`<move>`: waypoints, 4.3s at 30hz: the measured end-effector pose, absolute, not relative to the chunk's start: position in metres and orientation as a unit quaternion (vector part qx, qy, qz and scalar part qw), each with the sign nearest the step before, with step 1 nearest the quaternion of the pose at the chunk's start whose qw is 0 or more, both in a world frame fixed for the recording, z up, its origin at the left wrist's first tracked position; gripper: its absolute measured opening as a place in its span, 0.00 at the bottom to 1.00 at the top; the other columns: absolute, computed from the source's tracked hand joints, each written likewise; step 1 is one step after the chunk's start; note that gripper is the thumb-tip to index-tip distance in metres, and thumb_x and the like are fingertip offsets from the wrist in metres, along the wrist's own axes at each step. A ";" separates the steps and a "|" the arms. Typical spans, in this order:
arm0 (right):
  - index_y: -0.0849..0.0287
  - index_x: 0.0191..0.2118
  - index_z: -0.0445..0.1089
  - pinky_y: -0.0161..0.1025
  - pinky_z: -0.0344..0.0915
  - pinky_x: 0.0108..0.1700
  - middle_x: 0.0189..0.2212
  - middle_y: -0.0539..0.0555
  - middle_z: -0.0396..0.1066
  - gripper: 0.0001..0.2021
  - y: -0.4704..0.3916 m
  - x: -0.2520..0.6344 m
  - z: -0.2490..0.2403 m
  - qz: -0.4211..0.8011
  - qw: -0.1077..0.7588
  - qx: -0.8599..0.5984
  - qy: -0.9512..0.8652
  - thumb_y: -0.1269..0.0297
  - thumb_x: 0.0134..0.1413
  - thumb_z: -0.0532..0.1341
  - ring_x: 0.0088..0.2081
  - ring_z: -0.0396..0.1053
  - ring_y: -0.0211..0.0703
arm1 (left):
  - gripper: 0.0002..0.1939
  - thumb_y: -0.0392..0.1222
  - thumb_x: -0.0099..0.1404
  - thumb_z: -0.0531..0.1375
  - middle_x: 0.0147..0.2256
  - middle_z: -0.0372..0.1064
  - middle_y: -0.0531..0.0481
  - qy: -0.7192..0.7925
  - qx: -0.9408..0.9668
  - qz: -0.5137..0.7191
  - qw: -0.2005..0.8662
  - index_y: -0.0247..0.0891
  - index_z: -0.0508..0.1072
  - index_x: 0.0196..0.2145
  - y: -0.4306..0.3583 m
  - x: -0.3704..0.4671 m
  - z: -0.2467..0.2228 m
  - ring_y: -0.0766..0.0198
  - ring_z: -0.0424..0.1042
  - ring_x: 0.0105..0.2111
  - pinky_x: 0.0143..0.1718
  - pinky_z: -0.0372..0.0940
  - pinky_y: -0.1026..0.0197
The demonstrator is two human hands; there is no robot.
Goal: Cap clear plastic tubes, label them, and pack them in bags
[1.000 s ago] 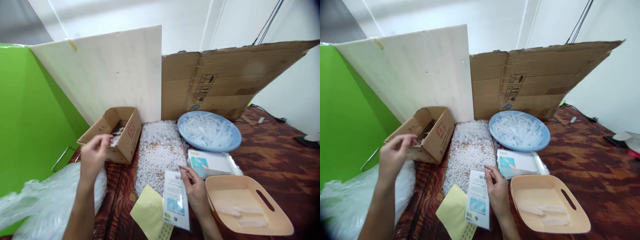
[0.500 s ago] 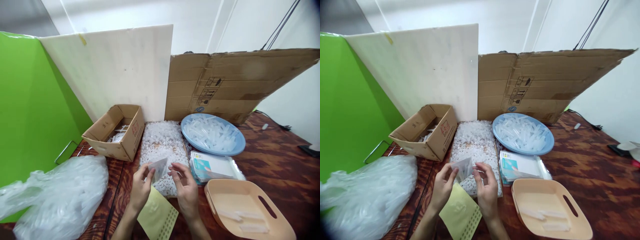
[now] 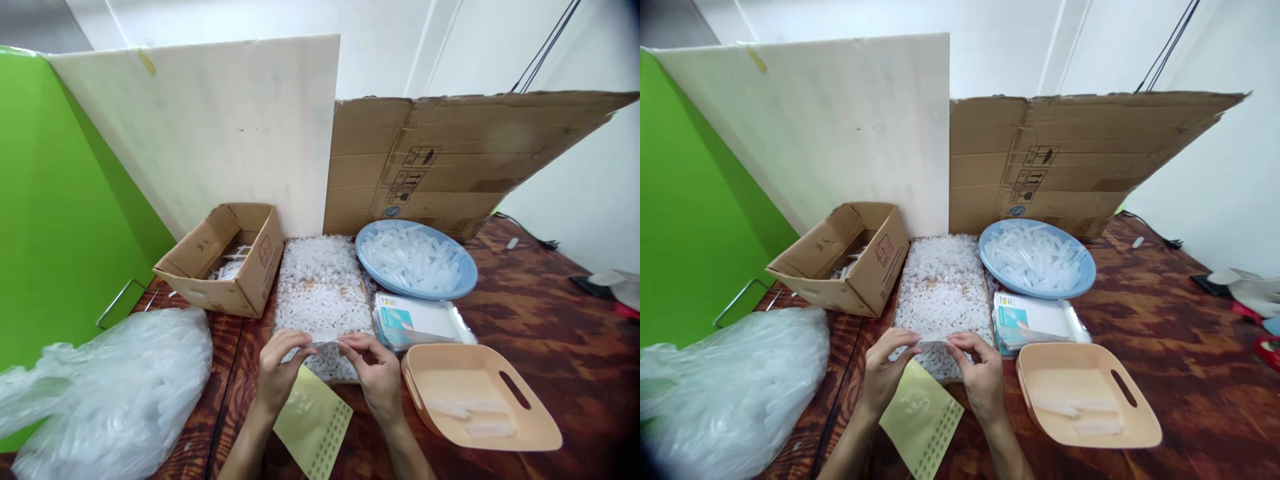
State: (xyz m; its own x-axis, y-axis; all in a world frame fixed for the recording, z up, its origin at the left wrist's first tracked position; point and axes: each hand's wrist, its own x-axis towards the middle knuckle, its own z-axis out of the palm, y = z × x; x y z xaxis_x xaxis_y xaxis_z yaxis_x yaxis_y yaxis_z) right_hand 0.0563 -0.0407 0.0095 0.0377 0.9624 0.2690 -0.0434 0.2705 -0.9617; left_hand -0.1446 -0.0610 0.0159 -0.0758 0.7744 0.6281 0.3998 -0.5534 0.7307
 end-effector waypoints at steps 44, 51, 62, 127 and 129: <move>0.56 0.37 0.80 0.41 0.74 0.39 0.36 0.56 0.79 0.08 -0.102 0.079 -0.042 0.619 0.396 -0.441 -0.516 0.58 0.58 0.69 0.37 0.78 0.48 | 0.05 0.36 0.63 0.69 0.43 0.77 0.45 0.573 0.533 0.509 0.359 0.43 0.84 0.31 -0.152 -0.156 -0.039 0.56 0.77 0.44 0.46 0.73 0.58; 0.57 0.38 0.71 0.34 0.67 0.27 0.24 0.46 0.72 0.15 -0.092 0.070 -0.042 0.704 0.372 -0.456 -0.397 0.53 0.54 0.72 0.24 0.69 0.38 | 0.05 0.37 0.66 0.67 0.45 0.78 0.43 0.533 0.584 0.491 0.365 0.42 0.84 0.32 -0.153 -0.159 -0.041 0.55 0.78 0.44 0.45 0.73 0.56; 0.58 0.36 0.75 0.32 0.60 0.22 0.22 0.46 0.68 0.15 -0.094 0.065 -0.040 0.680 0.387 -0.468 -0.411 0.51 0.54 0.71 0.20 0.62 0.35 | 0.15 0.50 0.61 0.71 0.54 0.73 0.37 0.610 0.366 0.493 0.502 0.36 0.77 0.28 -0.157 -0.141 -0.033 0.49 0.77 0.51 0.51 0.73 0.52; 0.54 0.23 0.61 0.32 0.61 0.14 0.14 0.46 0.65 0.25 -0.116 0.041 -0.047 0.576 0.353 -0.633 -0.378 0.40 0.60 0.62 0.12 0.62 0.36 | 0.25 0.52 0.53 0.75 0.39 0.82 0.41 0.631 0.177 0.451 0.606 0.33 0.80 0.42 -0.152 -0.115 -0.026 0.54 0.82 0.38 0.39 0.78 0.59; 0.54 0.23 0.61 0.31 0.61 0.14 0.14 0.46 0.65 0.26 -0.116 0.042 -0.046 0.587 0.361 -0.621 -0.373 0.39 0.59 0.62 0.12 0.62 0.35 | 0.22 0.50 0.53 0.76 0.41 0.82 0.40 0.616 0.171 0.459 0.617 0.33 0.80 0.41 -0.149 -0.112 -0.024 0.54 0.82 0.40 0.41 0.77 0.59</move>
State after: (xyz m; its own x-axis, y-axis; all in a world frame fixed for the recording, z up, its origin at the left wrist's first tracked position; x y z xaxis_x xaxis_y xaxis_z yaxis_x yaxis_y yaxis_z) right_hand 0.0419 -0.1164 -0.0461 0.0313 0.8877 -0.4593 0.0387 -0.4603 -0.8869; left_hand -0.1117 -0.1489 -0.0242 -0.1797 0.7772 -0.6030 -0.3569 0.5197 0.7762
